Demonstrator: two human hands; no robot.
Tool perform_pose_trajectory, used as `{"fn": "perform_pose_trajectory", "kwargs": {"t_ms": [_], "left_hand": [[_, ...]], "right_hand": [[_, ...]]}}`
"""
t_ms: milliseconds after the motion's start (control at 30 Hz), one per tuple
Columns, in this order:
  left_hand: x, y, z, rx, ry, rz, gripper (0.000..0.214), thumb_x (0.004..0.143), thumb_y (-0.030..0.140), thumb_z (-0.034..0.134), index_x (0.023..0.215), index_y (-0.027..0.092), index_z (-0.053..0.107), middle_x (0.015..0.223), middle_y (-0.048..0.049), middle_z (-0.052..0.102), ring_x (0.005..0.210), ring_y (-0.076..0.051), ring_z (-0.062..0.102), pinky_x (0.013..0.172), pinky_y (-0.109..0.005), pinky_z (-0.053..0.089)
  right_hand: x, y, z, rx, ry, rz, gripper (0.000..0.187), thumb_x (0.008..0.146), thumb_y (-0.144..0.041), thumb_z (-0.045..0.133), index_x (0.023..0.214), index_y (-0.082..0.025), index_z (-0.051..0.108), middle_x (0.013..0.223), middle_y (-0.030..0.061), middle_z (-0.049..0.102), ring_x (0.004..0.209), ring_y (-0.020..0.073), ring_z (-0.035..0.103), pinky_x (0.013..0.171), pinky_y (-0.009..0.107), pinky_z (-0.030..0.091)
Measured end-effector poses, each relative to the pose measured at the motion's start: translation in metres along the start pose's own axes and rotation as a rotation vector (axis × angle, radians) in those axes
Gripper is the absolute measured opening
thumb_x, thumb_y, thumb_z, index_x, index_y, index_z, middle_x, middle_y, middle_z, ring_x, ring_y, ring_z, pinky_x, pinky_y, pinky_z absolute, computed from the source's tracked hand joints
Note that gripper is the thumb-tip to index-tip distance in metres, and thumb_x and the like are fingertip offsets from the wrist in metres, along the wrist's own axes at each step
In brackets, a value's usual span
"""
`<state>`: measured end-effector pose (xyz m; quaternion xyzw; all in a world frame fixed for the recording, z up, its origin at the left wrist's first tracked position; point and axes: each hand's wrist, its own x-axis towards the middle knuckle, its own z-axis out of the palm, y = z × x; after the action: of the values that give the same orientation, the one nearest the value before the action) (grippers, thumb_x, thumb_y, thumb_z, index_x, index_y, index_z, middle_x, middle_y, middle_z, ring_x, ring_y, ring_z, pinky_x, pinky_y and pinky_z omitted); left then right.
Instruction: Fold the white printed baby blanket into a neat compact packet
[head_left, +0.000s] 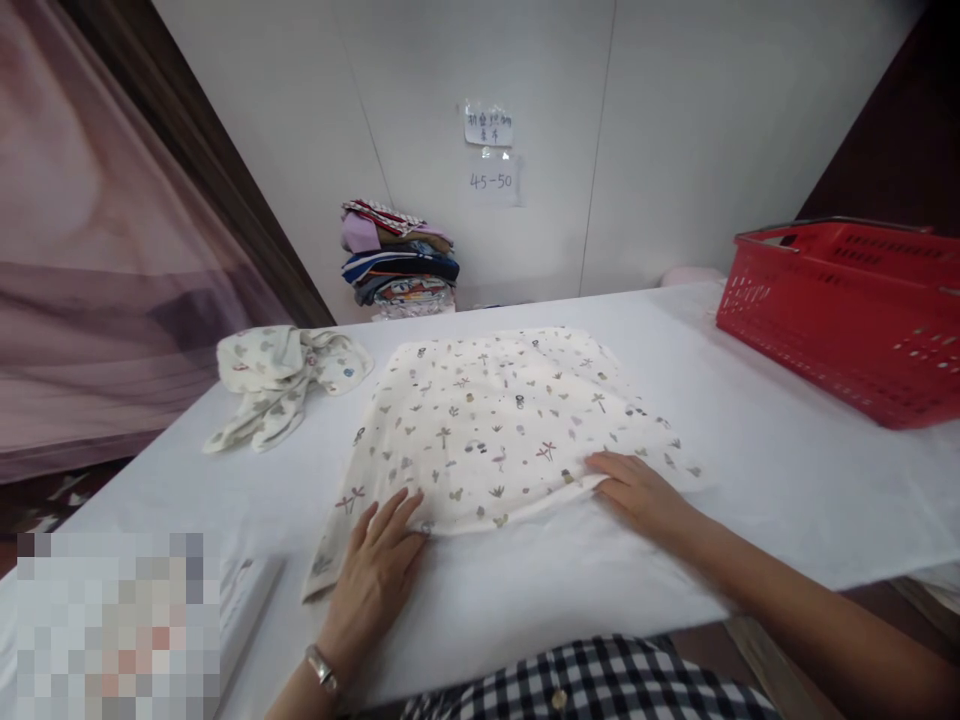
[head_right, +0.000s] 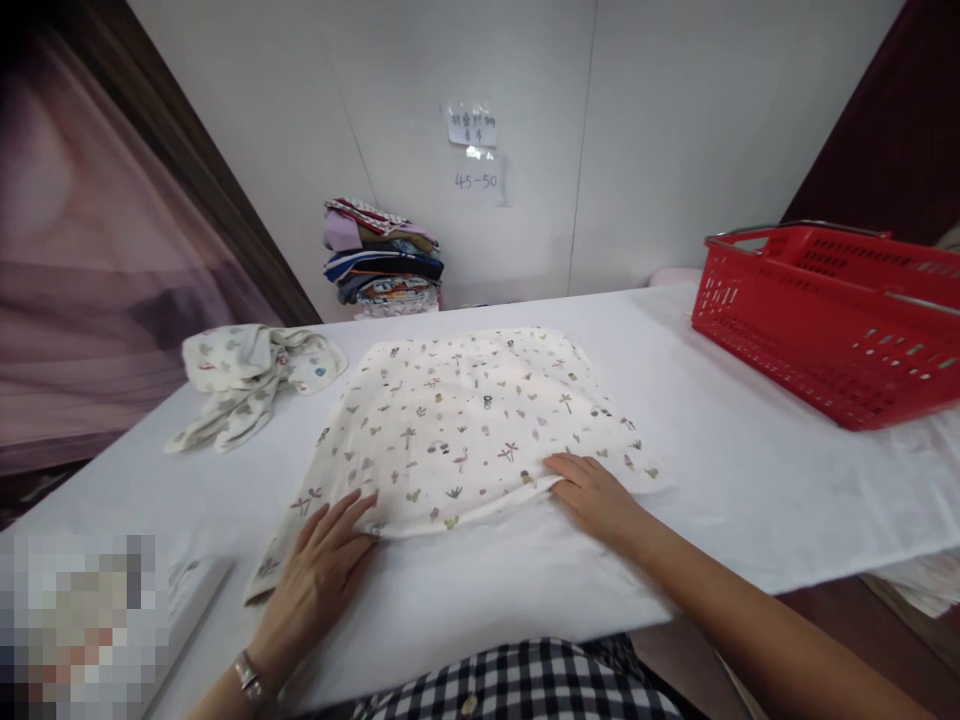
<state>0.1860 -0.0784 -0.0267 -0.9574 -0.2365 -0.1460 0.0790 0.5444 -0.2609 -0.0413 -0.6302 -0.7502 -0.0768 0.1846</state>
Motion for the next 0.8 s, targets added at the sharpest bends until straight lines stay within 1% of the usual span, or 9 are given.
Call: {"fn": "perform_pose_trajectory", "kwargs": {"t_ms": [100, 133, 167, 267, 367, 467, 633, 700, 800], "left_hand": [[0.007, -0.002, -0.013, -0.012, 0.081, 0.000, 0.016, 0.083, 0.022, 0.047, 0.082, 0.023, 0.063, 0.129, -0.0052, 0.051, 0.128, -0.025, 0.034, 0.104, -0.049, 0.029], [0.008, -0.002, -0.016, -0.016, 0.091, 0.008, 0.015, 0.082, 0.022, 0.048, 0.084, 0.022, 0.063, 0.129, -0.0053, 0.051, 0.128, -0.025, 0.033, 0.104, -0.048, 0.029], [0.008, -0.001, -0.019, -0.022, 0.081, 0.036, 0.015, 0.082, 0.022, 0.048, 0.084, 0.023, 0.063, 0.128, -0.0046, 0.052, 0.128, -0.024, 0.033, 0.104, -0.047, 0.029], [0.006, 0.000, -0.020, -0.031, -0.005, 0.133, 0.016, 0.082, 0.020, 0.047, 0.080, 0.024, 0.062, 0.126, -0.0010, 0.053, 0.128, -0.022, 0.034, 0.105, -0.045, 0.029], [0.001, 0.001, -0.018, 0.007, -0.005, 0.143, 0.015, 0.082, 0.019, 0.048, 0.080, 0.025, 0.061, 0.127, -0.0004, 0.053, 0.128, -0.022, 0.034, 0.106, -0.046, 0.026], [-0.004, 0.001, -0.016, 0.036, 0.007, 0.216, 0.013, 0.081, 0.018, 0.048, 0.079, 0.024, 0.059, 0.126, 0.0007, 0.053, 0.127, -0.020, 0.035, 0.109, -0.044, 0.022], [-0.011, -0.001, -0.013, 0.073, 0.076, 0.274, 0.009, 0.079, 0.019, 0.051, 0.077, 0.025, 0.058, 0.127, 0.0022, 0.053, 0.125, -0.019, 0.039, 0.112, -0.041, 0.017], [-0.015, -0.002, -0.007, 0.063, 0.119, 0.284, 0.011, 0.080, 0.020, 0.049, 0.076, 0.025, 0.058, 0.124, 0.0027, 0.056, 0.123, -0.018, 0.042, 0.112, -0.040, 0.016], [-0.025, -0.004, 0.012, 0.046, 0.189, 0.294, 0.014, 0.081, 0.025, 0.048, 0.071, 0.026, 0.058, 0.118, 0.0046, 0.060, 0.119, -0.016, 0.047, 0.113, -0.036, 0.015]], "right_hand": [[0.000, 0.003, -0.010, 0.019, 0.020, 0.024, 0.025, 0.087, -0.015, 0.040, 0.087, -0.021, 0.064, 0.131, 0.0076, 0.048, 0.117, 0.0243, 0.044, 0.091, 0.045, 0.042], [0.000, 0.004, -0.013, 0.028, 0.016, 0.030, 0.025, 0.087, -0.015, 0.040, 0.087, -0.021, 0.064, 0.132, 0.0066, 0.046, 0.119, 0.0249, 0.043, 0.092, 0.046, 0.041], [-0.001, 0.005, -0.016, 0.039, -0.001, 0.029, 0.024, 0.087, -0.016, 0.041, 0.086, -0.022, 0.065, 0.134, 0.0055, 0.045, 0.121, 0.0255, 0.041, 0.093, 0.047, 0.040], [-0.004, 0.003, -0.020, 0.066, -0.098, 0.013, 0.024, 0.086, -0.016, 0.043, 0.079, -0.023, 0.065, 0.137, 0.0019, 0.041, 0.126, 0.0259, 0.035, 0.097, 0.048, 0.038], [-0.010, -0.001, -0.019, 0.051, -0.122, 0.026, 0.024, 0.087, -0.016, 0.042, 0.081, -0.022, 0.064, 0.141, 0.0020, 0.035, 0.129, 0.0268, 0.031, 0.098, 0.050, 0.035], [-0.015, -0.005, -0.018, 0.029, -0.125, 0.016, 0.023, 0.088, -0.019, 0.043, 0.081, -0.023, 0.064, 0.141, 0.0018, 0.035, 0.128, 0.0270, 0.032, 0.099, 0.051, 0.035], [-0.025, -0.008, -0.015, -0.038, -0.111, -0.010, 0.023, 0.088, -0.019, 0.043, 0.090, -0.026, 0.064, 0.142, 0.0002, 0.034, 0.129, 0.0252, 0.030, 0.098, 0.048, 0.037], [-0.029, -0.008, -0.014, -0.045, -0.113, -0.014, 0.023, 0.088, -0.020, 0.043, 0.091, -0.027, 0.064, 0.142, -0.0005, 0.033, 0.130, 0.0249, 0.030, 0.099, 0.048, 0.036], [-0.033, -0.009, -0.012, -0.047, -0.115, 0.024, 0.023, 0.089, -0.023, 0.042, 0.093, -0.028, 0.065, 0.142, -0.0010, 0.034, 0.129, 0.0248, 0.031, 0.100, 0.047, 0.036]]}}
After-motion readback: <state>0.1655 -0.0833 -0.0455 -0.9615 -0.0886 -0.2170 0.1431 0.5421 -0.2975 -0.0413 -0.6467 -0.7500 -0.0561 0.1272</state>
